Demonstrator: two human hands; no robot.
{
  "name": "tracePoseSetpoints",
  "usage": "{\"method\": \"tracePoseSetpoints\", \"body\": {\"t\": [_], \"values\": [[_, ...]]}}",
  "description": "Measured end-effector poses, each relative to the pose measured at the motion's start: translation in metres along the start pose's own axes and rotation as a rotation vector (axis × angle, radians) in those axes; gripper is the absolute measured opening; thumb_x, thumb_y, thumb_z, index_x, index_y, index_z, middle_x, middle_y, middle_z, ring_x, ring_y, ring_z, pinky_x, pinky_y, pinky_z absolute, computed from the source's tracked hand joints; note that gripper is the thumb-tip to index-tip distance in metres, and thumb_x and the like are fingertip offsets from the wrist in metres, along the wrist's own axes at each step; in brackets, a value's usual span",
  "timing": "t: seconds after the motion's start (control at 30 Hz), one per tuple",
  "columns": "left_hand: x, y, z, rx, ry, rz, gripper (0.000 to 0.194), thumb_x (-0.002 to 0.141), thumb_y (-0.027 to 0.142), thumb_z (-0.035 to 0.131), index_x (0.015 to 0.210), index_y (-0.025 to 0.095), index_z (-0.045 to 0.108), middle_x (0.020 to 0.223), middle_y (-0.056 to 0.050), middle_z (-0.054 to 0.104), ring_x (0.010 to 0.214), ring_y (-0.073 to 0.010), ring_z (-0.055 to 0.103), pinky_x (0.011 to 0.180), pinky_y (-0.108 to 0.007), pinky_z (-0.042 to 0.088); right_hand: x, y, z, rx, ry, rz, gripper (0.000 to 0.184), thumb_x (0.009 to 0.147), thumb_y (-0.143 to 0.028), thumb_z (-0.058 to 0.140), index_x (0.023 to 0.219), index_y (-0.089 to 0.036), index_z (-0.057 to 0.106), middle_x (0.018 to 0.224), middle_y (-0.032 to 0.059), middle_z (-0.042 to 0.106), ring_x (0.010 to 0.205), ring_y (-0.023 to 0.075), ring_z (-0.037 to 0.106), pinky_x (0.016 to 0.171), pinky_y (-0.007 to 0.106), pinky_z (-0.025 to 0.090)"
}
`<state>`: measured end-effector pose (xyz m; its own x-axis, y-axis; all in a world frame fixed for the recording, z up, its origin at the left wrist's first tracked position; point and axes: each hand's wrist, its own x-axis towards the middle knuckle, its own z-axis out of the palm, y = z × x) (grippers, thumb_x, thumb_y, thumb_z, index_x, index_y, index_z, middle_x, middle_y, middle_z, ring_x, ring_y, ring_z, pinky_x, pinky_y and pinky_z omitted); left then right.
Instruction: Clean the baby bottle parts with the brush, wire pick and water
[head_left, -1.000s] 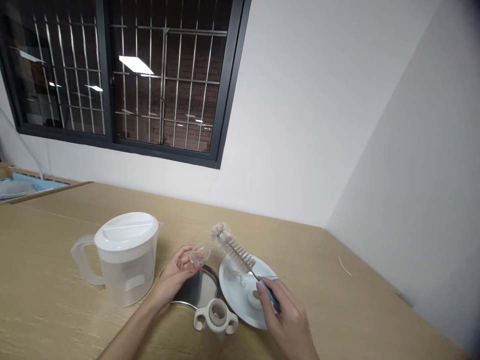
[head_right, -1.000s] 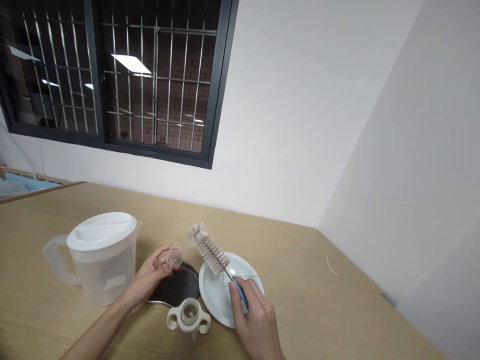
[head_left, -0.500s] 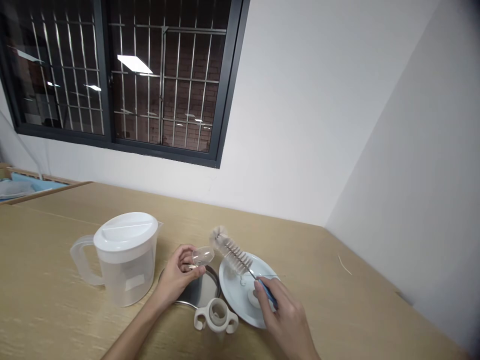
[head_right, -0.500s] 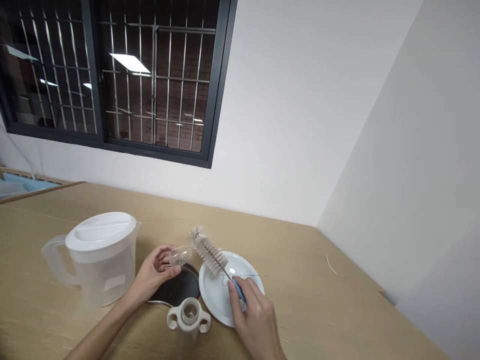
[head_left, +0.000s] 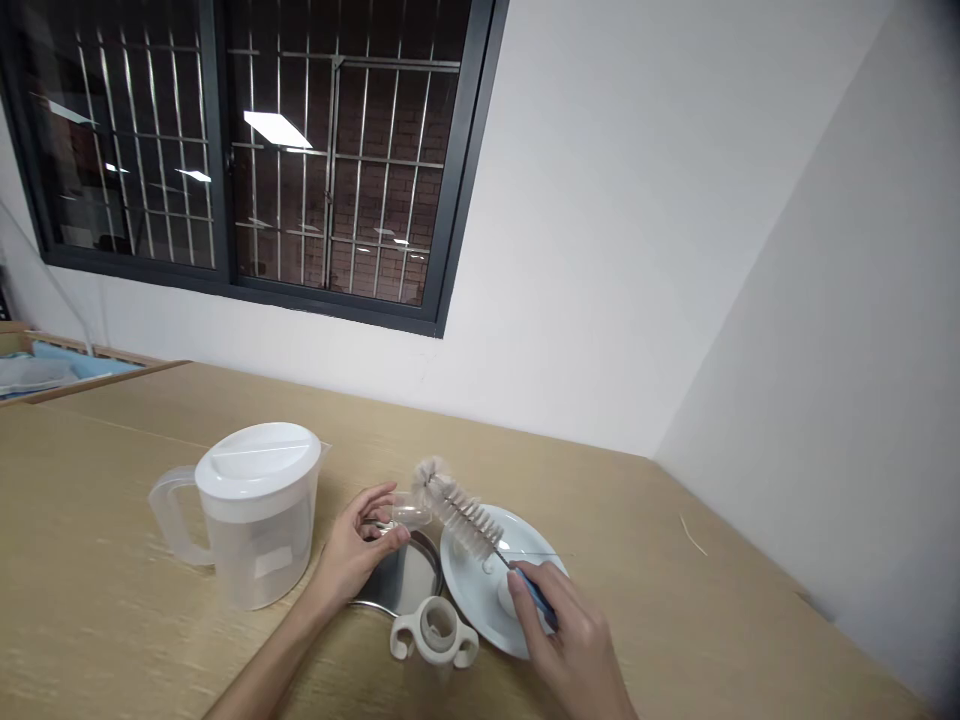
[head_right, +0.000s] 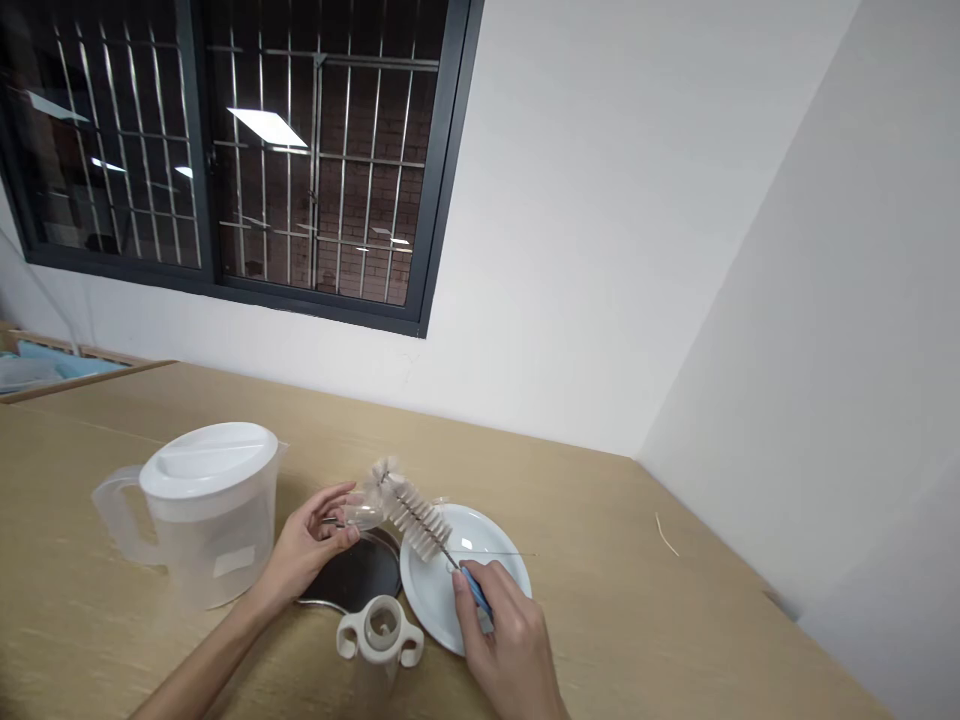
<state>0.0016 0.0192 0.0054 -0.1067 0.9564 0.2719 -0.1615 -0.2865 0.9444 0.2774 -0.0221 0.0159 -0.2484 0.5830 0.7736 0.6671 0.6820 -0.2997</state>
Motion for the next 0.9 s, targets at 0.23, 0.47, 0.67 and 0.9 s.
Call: {"method": "tracePoseSetpoints", "body": {"t": [0.23, 0.47, 0.67, 0.9], "values": [[-0.0003, 0.0004, 0.0001, 0.012, -0.020, 0.021, 0.064, 0.063, 0.034, 0.086, 0.120, 0.018, 0.061, 0.114, -0.013, 0.065, 0.094, -0.0209, 0.058, 0.071, -0.026, 0.048, -0.0014, 0.0058, 0.0044, -0.046, -0.007, 0.042, 0.019, 0.097, -0.032, 0.050, 0.095, -0.020, 0.064, 0.074, 0.0031, 0.064, 0.060, 0.0146, 0.060, 0.053, 0.024, 0.046], [0.0011, -0.0003, -0.0007, 0.044, -0.005, 0.011, 0.064, 0.062, 0.036, 0.085, 0.118, 0.017, 0.060, 0.112, -0.013, 0.063, 0.091, -0.0199, 0.057, 0.071, -0.027, 0.049, 0.0007, 0.0005, 0.0003, 0.045, 0.048, 0.033, 0.014, 0.095, -0.027, 0.052, 0.097, -0.020, 0.064, 0.077, 0.0049, 0.065, 0.067, 0.0163, 0.062, 0.059, 0.024, 0.050], [0.0001, 0.0018, 0.0020, 0.088, 0.025, -0.010, 0.058, 0.062, 0.041, 0.084, 0.111, 0.014, 0.066, 0.101, -0.009, 0.063, 0.077, -0.0152, 0.055, 0.067, -0.025, 0.048, -0.0004, -0.0024, 0.0013, 0.057, -0.047, 0.004, 0.017, 0.096, -0.027, 0.049, 0.099, -0.019, 0.064, 0.074, 0.0034, 0.063, 0.062, 0.0153, 0.060, 0.057, 0.024, 0.048], [0.0000, -0.0050, -0.0006, 0.087, -0.033, 0.015, 0.057, 0.067, 0.042, 0.081, 0.112, 0.014, 0.062, 0.099, -0.008, 0.061, 0.081, -0.0153, 0.054, 0.069, -0.026, 0.049, -0.0032, 0.0063, 0.0054, -0.040, -0.023, 0.050, 0.018, 0.097, -0.030, 0.049, 0.098, -0.019, 0.063, 0.076, 0.0048, 0.064, 0.063, 0.0156, 0.060, 0.055, 0.024, 0.046]]}}
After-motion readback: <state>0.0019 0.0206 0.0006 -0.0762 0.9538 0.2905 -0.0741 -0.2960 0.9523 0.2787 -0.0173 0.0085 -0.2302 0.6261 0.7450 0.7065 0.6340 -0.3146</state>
